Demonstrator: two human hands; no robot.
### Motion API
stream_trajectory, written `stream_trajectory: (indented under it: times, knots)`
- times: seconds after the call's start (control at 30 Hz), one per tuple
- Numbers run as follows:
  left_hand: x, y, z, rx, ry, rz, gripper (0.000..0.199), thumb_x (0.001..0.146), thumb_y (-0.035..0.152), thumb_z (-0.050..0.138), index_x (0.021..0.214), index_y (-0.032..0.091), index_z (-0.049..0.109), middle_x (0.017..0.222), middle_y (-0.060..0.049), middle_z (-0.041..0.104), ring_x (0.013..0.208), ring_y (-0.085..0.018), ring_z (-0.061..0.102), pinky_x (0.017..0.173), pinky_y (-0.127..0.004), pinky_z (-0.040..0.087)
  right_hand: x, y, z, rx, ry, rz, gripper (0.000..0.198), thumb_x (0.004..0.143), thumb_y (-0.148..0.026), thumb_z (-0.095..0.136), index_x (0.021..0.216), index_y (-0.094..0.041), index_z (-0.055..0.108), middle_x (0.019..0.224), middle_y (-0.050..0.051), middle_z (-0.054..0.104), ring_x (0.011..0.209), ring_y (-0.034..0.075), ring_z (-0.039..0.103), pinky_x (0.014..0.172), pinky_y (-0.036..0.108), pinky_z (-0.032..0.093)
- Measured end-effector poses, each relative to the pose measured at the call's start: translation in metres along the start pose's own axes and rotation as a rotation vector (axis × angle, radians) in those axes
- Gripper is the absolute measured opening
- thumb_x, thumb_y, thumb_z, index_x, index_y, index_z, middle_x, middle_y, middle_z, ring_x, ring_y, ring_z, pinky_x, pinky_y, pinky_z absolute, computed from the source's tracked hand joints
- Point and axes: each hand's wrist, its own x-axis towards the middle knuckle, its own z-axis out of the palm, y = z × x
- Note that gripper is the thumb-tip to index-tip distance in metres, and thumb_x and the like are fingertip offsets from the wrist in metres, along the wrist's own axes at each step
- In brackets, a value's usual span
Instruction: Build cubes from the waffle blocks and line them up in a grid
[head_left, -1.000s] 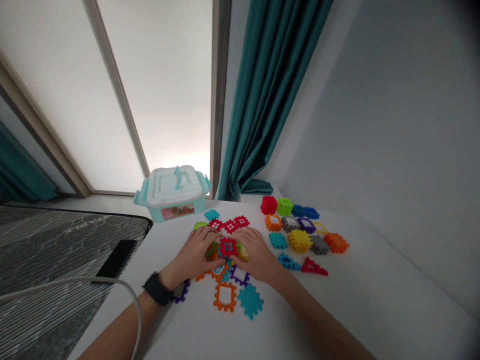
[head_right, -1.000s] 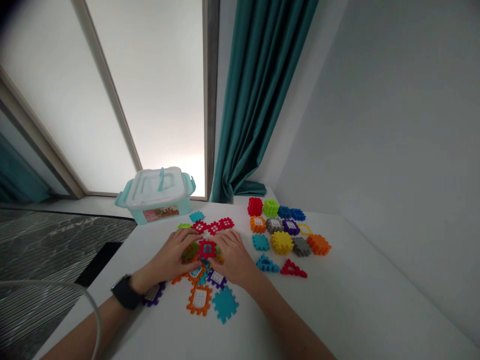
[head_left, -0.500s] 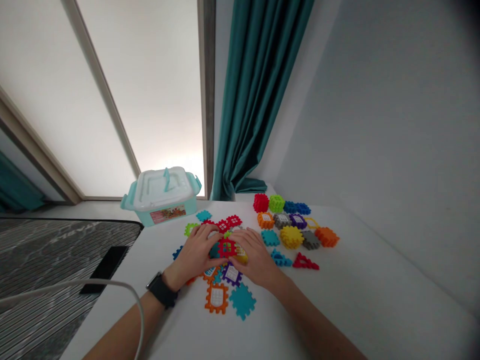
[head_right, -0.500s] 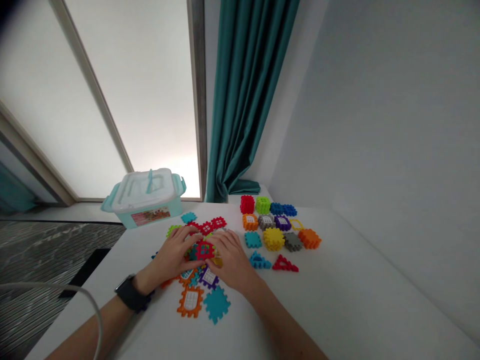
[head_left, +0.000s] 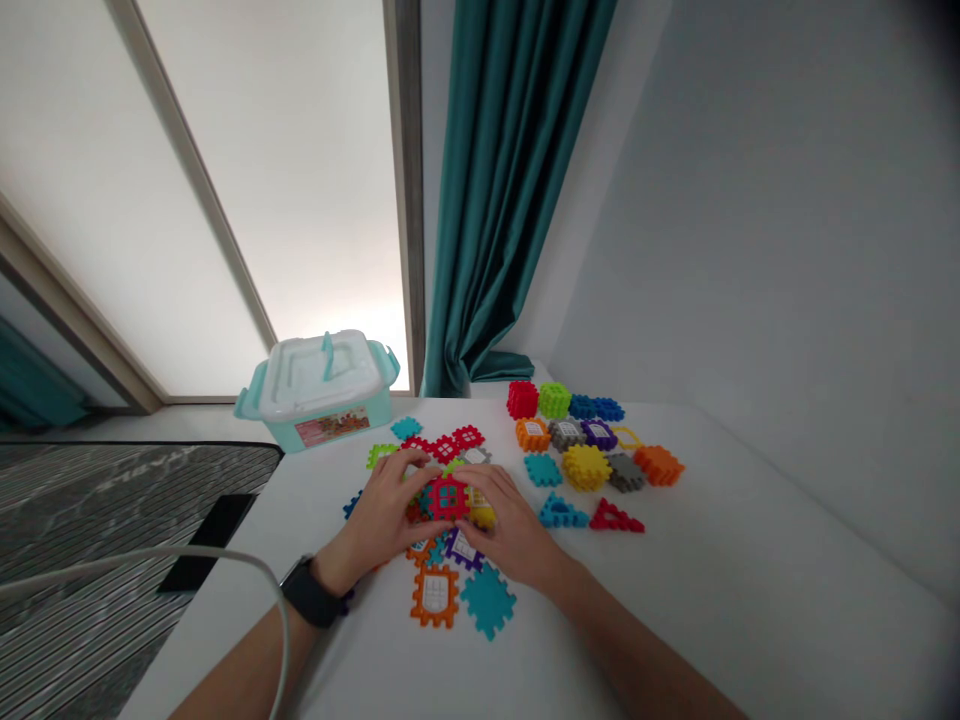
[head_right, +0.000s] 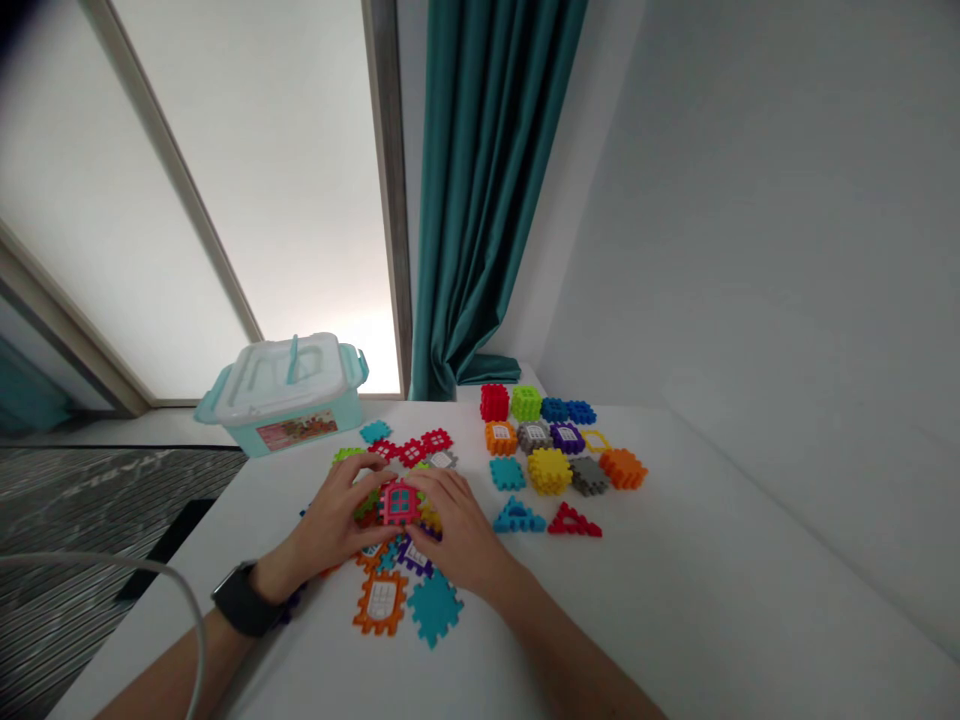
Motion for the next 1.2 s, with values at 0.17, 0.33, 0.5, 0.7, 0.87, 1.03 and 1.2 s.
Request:
stream_trajectory:
  times: [0.17,0.33,0.5,0.7,0.87,1.03,1.2]
  knots:
    - [0.000,0.000,-0.004,-0.001,0.024,-0.001,0.049,0.083,0.044,0.075,0.123,0.020,0.060,0.119,-0.012,0.061,0.112,-0.030,0.057,0.096,-0.045,0.046,0.000,0.001,-0.001,0.003,0.073,-0.007,0.051,0.086,-0.012,0.059,0.134,-0.026,0.050,0.131,0.009,0.061,0.126,0.025,0.054,0.109,0.048,0.045]
    - [0.000,0.001,-0.004,0.016,0.042,0.017,0.044,0.087,0.041,0.072,0.123,0.019,0.059,0.118,-0.012,0.062,0.111,-0.029,0.057,0.095,-0.044,0.045,0.000,0.005,-0.003,-0.019,0.088,0.002,0.050,0.087,-0.014,0.059,0.135,-0.026,0.049,0.132,0.010,0.060,0.126,0.026,0.054,0.109,0.049,0.045]
    - [0.001,0.003,-0.003,-0.008,0.046,0.012,0.042,0.086,0.041,0.072,0.121,0.021,0.060,0.116,-0.011,0.063,0.108,-0.028,0.058,0.093,-0.043,0.047,-0.001,0.004,0.000,-0.001,0.075,0.002,0.052,0.088,-0.015,0.059,0.137,-0.026,0.048,0.133,0.010,0.060,0.127,0.026,0.054,0.110,0.050,0.044]
    - [0.000,0.002,-0.002,-0.035,0.085,-0.014,0.045,0.083,0.034,0.073,0.124,0.022,0.058,0.120,-0.012,0.059,0.112,-0.029,0.057,0.095,-0.044,0.047,-0.001,0.005,-0.003,-0.001,0.096,0.035,0.054,0.089,-0.019,0.061,0.140,-0.027,0.045,0.138,0.011,0.055,0.131,0.026,0.050,0.112,0.049,0.043]
    - [-0.002,0.001,-0.002,-0.054,0.097,-0.022,0.046,0.085,0.032,0.072,0.127,0.025,0.056,0.120,-0.011,0.058,0.112,-0.028,0.057,0.095,-0.044,0.047,-0.002,0.007,-0.006,-0.009,0.137,0.043,0.043,0.090,-0.021,0.061,0.132,-0.027,0.052,0.135,0.011,0.054,0.130,0.026,0.052,0.111,0.048,0.046]
    - [-0.002,0.000,-0.002,-0.057,0.088,-0.033,0.047,0.084,0.033,0.072,0.128,0.025,0.057,0.119,-0.011,0.059,0.112,-0.028,0.057,0.095,-0.045,0.048,-0.002,0.008,-0.006,-0.026,0.147,0.036,0.034,0.091,-0.022,0.061,0.124,-0.026,0.056,0.133,0.011,0.055,0.128,0.026,0.054,0.108,0.047,0.048]
    - [-0.002,0.000,-0.001,-0.096,0.075,-0.065,0.046,0.085,0.034,0.072,0.128,0.026,0.057,0.121,-0.010,0.059,0.114,-0.028,0.057,0.097,-0.045,0.048,-0.002,0.010,-0.006,-0.061,0.147,-0.013,0.034,0.094,-0.024,0.060,0.127,-0.026,0.055,0.129,0.011,0.061,0.124,0.025,0.057,0.105,0.047,0.050]
